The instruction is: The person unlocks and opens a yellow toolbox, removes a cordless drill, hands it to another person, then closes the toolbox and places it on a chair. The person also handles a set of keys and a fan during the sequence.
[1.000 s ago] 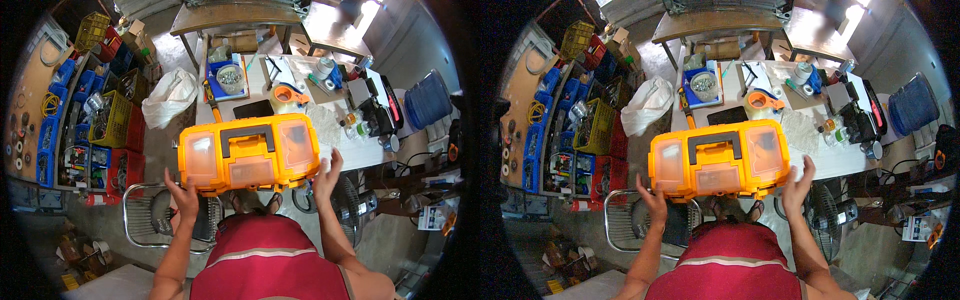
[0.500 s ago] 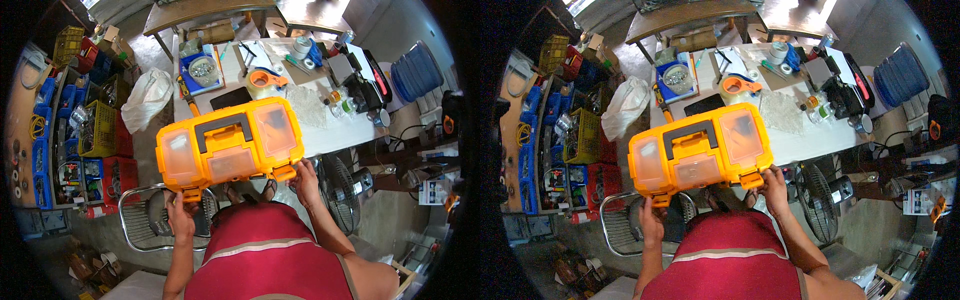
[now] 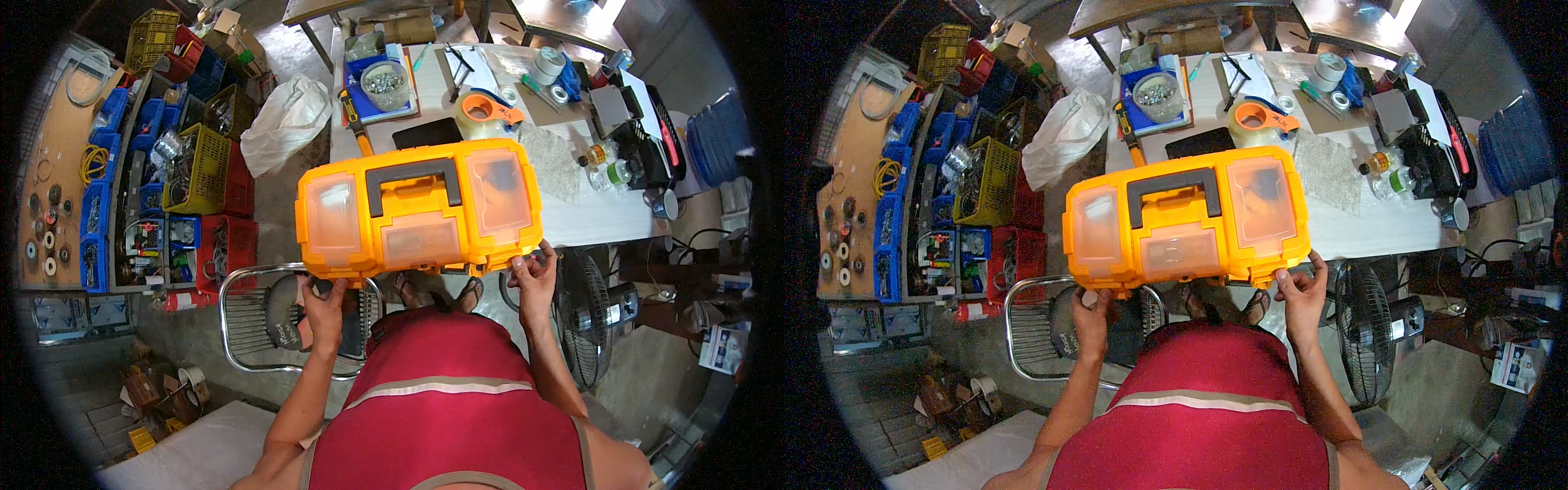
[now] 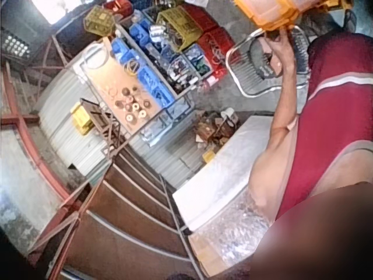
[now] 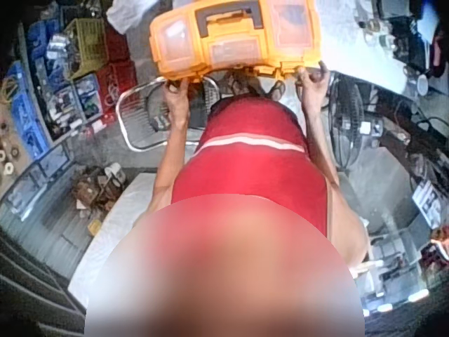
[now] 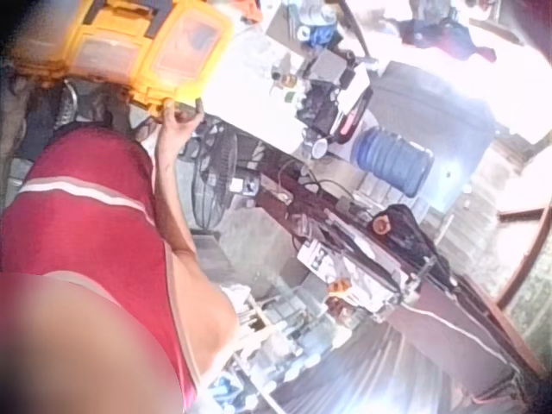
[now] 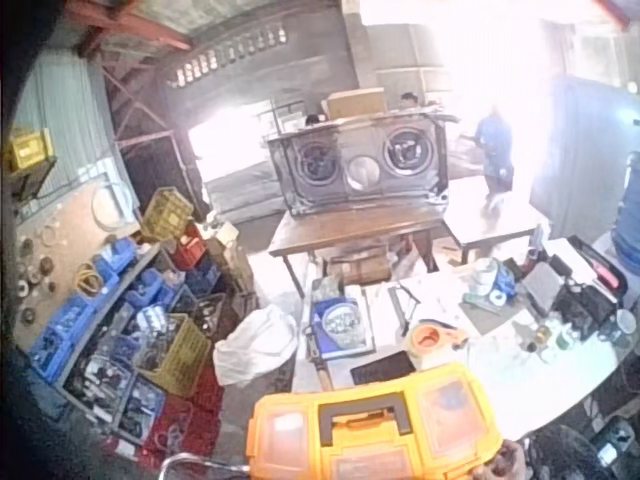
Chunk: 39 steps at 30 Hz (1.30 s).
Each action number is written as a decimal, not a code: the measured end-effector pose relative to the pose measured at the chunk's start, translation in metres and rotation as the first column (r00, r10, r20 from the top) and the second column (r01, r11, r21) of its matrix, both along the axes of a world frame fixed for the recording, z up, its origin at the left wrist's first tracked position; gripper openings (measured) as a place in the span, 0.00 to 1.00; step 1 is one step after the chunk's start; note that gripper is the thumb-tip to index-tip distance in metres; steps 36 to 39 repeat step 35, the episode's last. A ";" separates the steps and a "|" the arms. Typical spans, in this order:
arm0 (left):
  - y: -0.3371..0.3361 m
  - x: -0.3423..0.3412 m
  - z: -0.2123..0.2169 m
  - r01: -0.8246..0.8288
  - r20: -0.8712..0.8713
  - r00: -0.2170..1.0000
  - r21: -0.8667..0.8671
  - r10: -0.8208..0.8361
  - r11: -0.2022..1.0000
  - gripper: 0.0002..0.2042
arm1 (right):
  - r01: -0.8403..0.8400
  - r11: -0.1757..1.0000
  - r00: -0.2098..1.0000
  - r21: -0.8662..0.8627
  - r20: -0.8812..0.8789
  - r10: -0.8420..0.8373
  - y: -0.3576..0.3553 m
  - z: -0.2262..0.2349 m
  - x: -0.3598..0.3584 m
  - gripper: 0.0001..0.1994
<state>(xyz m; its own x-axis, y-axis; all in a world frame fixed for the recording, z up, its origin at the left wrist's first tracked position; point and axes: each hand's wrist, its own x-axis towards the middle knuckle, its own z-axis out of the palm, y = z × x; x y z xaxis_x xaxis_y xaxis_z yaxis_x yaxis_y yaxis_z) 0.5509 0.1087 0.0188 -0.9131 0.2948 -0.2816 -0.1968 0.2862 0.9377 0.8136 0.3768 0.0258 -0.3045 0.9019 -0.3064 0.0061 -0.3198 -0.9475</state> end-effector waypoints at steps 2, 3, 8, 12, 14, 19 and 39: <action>-0.007 -0.005 -0.023 0.026 0.051 0.999 -0.158 -0.019 0.987 0.37 | -0.001 0.996 0.995 0.090 0.098 -0.008 0.007 -0.012 0.005 0.39; -0.011 -0.006 -0.035 0.059 0.094 0.995 -0.222 -0.039 0.973 0.38 | -0.016 0.985 0.986 0.171 0.168 -0.013 0.008 -0.020 0.007 0.40; -0.022 -0.025 -0.074 0.216 -0.182 0.961 0.024 -0.208 0.976 0.50 | -0.108 0.958 0.991 0.267 -0.043 0.123 0.023 -0.053 0.006 0.49; -0.028 -0.050 -0.075 0.418 -0.138 0.891 -0.116 -0.431 0.901 0.26 | -0.330 0.880 0.943 0.340 0.144 0.299 0.037 -0.044 0.010 0.59; -0.028 -0.055 -0.073 0.464 -0.146 0.869 -0.091 -0.472 0.881 0.24 | -0.405 0.844 0.913 0.351 0.202 0.354 0.042 -0.037 0.013 0.62; -0.023 -0.072 -0.099 0.431 -0.391 0.738 -0.354 -0.550 0.830 0.18 | -0.322 0.892 0.946 0.317 0.064 0.318 0.038 -0.047 0.005 0.59; 0.102 -0.215 0.087 0.542 -0.498 0.647 -0.232 -0.577 0.808 0.13 | -0.018 0.854 0.980 0.521 0.180 -0.089 0.013 0.155 0.052 0.28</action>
